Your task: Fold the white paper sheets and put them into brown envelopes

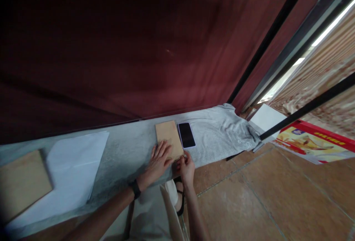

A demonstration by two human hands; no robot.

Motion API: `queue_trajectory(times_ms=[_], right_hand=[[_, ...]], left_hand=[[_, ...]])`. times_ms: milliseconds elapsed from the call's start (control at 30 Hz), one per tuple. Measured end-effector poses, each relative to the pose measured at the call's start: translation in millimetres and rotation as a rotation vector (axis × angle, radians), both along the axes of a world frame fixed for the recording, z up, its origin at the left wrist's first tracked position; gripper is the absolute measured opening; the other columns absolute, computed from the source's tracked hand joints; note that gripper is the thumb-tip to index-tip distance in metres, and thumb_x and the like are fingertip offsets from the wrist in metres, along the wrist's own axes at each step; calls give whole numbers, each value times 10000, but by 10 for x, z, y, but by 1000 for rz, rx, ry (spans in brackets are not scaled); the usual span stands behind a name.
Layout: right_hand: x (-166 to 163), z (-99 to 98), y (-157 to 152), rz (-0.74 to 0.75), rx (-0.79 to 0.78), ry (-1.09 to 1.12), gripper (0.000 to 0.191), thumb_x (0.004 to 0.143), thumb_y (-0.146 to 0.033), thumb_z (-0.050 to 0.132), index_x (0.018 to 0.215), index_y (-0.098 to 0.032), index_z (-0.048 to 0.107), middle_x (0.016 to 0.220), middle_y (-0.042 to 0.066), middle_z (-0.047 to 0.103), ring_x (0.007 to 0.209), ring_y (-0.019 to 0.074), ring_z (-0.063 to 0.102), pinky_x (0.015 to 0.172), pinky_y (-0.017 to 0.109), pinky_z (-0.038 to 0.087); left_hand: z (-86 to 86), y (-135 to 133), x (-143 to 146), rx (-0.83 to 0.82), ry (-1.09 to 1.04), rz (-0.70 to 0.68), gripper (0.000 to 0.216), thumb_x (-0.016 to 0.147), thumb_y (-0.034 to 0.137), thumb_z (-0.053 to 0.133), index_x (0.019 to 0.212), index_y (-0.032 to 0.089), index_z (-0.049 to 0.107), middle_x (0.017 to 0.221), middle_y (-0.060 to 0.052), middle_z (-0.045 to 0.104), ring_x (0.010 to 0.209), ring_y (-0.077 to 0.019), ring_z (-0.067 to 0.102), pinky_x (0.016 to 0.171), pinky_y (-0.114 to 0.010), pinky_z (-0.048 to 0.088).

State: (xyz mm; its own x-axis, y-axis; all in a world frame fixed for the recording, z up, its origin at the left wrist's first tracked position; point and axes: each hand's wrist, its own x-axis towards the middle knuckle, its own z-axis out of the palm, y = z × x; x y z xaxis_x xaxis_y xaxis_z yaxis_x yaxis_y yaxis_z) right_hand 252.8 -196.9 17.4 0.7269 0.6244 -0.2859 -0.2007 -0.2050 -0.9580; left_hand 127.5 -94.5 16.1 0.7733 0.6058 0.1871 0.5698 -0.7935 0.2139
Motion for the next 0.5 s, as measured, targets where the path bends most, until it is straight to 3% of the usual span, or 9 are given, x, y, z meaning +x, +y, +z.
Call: queue_trajectory(times_ms=[133, 333, 500], right_hand=[[6, 12, -3, 6, 6, -6, 641, 800, -543, 616, 1277, -116, 595, 644, -25, 637, 456, 117, 556, 402, 213, 486], [35, -93, -71, 17, 36, -25, 715, 743, -616, 678, 1257, -125, 597, 663, -17, 663, 470, 134, 578, 436, 253, 521], [31, -203, -174, -10, 124, 0, 826, 705, -612, 750, 1353, -150, 529, 722, 3, 694, 546, 164, 627, 487, 274, 542]], left_hand=[[-48, -125, -96, -41, -7, -12, 577, 981, 412, 494, 1527, 250, 395, 1651, -88, 312, 1541, -299, 215, 1230, -576, 217], [86, -224, -213, -75, -76, -10, 655, 967, 487, 509, 1553, 245, 344, 1658, -106, 291, 1539, -299, 223, 1226, -564, 229], [89, -295, -886, -4, -91, 118, 704, 962, 435, 521, 1583, 211, 272, 1662, -127, 270, 1546, -305, 200, 1221, -564, 243]])
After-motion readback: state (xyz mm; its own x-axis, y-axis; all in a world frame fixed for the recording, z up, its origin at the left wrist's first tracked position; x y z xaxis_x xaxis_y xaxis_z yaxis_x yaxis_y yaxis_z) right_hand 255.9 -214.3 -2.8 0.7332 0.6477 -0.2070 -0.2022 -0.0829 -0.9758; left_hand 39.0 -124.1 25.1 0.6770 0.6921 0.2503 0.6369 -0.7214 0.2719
